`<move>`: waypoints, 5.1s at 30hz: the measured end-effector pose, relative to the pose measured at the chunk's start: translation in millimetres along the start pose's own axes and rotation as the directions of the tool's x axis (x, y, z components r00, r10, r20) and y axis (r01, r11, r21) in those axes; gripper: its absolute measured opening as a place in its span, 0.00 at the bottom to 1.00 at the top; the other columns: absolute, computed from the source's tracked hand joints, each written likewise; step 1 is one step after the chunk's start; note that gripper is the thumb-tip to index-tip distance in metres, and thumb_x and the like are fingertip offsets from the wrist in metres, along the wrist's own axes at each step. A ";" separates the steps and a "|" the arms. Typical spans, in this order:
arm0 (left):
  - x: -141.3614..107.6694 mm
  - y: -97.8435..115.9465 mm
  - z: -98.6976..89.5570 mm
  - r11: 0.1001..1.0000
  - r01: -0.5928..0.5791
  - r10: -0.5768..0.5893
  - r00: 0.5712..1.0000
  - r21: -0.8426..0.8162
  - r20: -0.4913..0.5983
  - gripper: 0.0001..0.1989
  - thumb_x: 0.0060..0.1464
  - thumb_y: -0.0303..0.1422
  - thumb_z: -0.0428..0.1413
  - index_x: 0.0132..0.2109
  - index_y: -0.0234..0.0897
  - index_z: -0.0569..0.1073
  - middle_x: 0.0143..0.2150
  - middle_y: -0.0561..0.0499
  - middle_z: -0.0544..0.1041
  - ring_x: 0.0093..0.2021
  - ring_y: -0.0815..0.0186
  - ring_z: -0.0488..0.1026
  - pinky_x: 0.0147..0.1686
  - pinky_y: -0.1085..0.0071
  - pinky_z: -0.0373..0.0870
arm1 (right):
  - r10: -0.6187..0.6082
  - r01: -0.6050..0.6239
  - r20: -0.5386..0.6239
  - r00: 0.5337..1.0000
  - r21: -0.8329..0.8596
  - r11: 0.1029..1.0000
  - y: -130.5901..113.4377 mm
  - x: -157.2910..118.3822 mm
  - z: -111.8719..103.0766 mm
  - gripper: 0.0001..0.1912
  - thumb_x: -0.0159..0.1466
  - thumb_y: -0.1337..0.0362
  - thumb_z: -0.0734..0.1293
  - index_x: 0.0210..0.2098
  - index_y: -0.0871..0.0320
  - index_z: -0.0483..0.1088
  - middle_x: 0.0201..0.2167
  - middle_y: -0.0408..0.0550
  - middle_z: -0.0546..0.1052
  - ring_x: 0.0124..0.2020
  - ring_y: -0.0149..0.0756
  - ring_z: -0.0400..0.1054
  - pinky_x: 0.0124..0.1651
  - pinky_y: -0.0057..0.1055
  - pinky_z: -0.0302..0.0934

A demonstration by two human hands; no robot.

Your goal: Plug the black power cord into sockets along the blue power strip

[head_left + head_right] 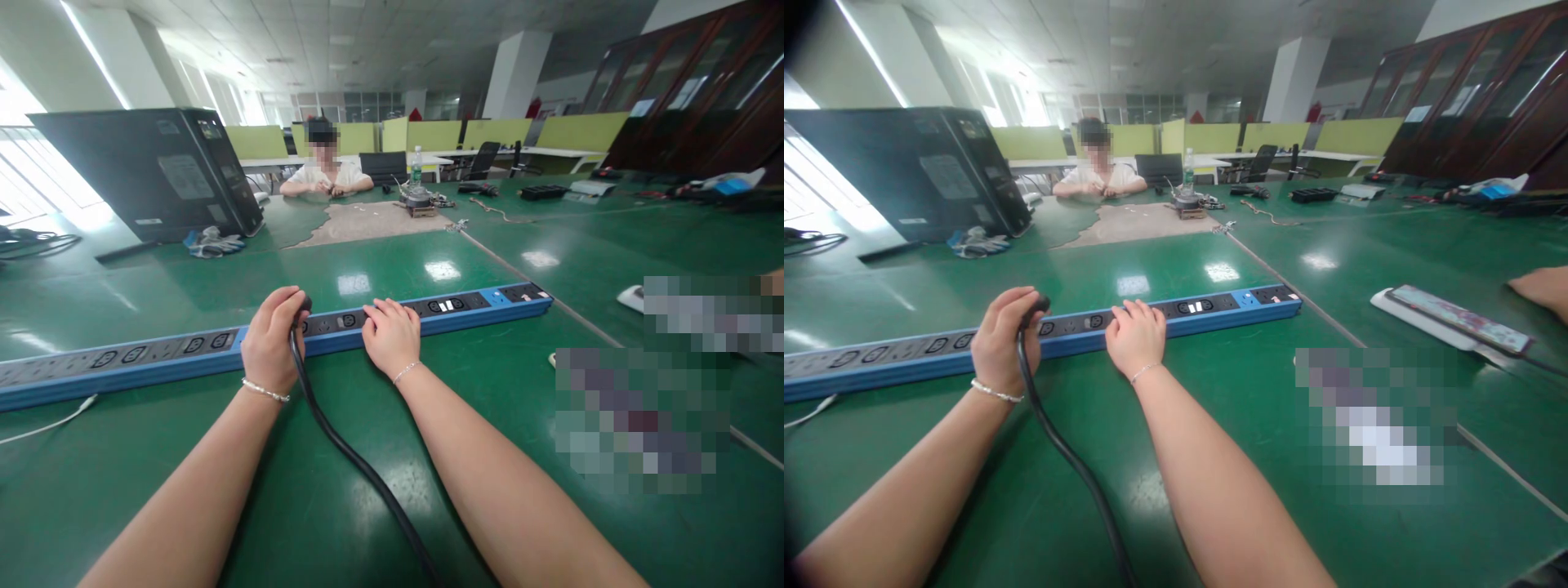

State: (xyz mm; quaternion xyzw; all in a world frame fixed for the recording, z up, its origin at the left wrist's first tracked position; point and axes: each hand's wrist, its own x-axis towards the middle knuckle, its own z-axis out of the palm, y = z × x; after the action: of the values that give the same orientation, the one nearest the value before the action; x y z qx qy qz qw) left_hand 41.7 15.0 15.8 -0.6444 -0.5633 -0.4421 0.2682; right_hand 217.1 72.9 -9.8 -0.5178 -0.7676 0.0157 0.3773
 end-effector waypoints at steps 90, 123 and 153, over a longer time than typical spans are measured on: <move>-19.0 -89.1 -78.7 0.900 0.421 -0.404 0.903 0.113 -0.143 0.16 0.54 0.36 0.54 0.50 0.40 0.72 0.52 0.50 0.75 0.52 0.64 0.71 0.54 0.63 0.64 | 0.009 -0.009 0.008 1.000 0.007 1.000 -0.2 0.6 -1.7 0.17 0.62 0.65 0.58 0.45 0.52 0.74 0.51 0.45 0.74 0.56 0.39 0.61 0.57 0.41 0.46; -31.7 -150.2 -104.8 0.900 0.408 -0.424 0.902 0.152 0.086 0.18 0.53 0.39 0.51 0.48 0.37 0.74 0.52 0.48 0.75 0.51 0.61 0.72 0.55 0.63 0.65 | 0.000 0.000 0.002 1.000 -0.002 1.000 0.6 0.4 -1.0 0.17 0.62 0.64 0.57 0.44 0.53 0.75 0.51 0.46 0.74 0.56 0.39 0.62 0.56 0.41 0.47; -35.1 -160.3 -115.8 0.925 0.361 -0.379 0.891 0.117 0.251 0.19 0.51 0.43 0.51 0.46 0.39 0.73 0.51 0.49 0.75 0.51 0.62 0.72 0.57 0.61 0.63 | -0.002 0.002 -0.005 1.000 0.000 1.000 1.6 0.5 0.4 0.17 0.62 0.64 0.57 0.44 0.52 0.75 0.50 0.45 0.74 0.55 0.39 0.62 0.57 0.42 0.46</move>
State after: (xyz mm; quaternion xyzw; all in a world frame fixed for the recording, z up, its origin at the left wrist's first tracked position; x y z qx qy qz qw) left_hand -142.8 -64.4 14.6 -0.5700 -0.7212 -0.3743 0.1218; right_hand 218.0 74.2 -10.5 -0.5172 -0.7672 0.0142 0.3792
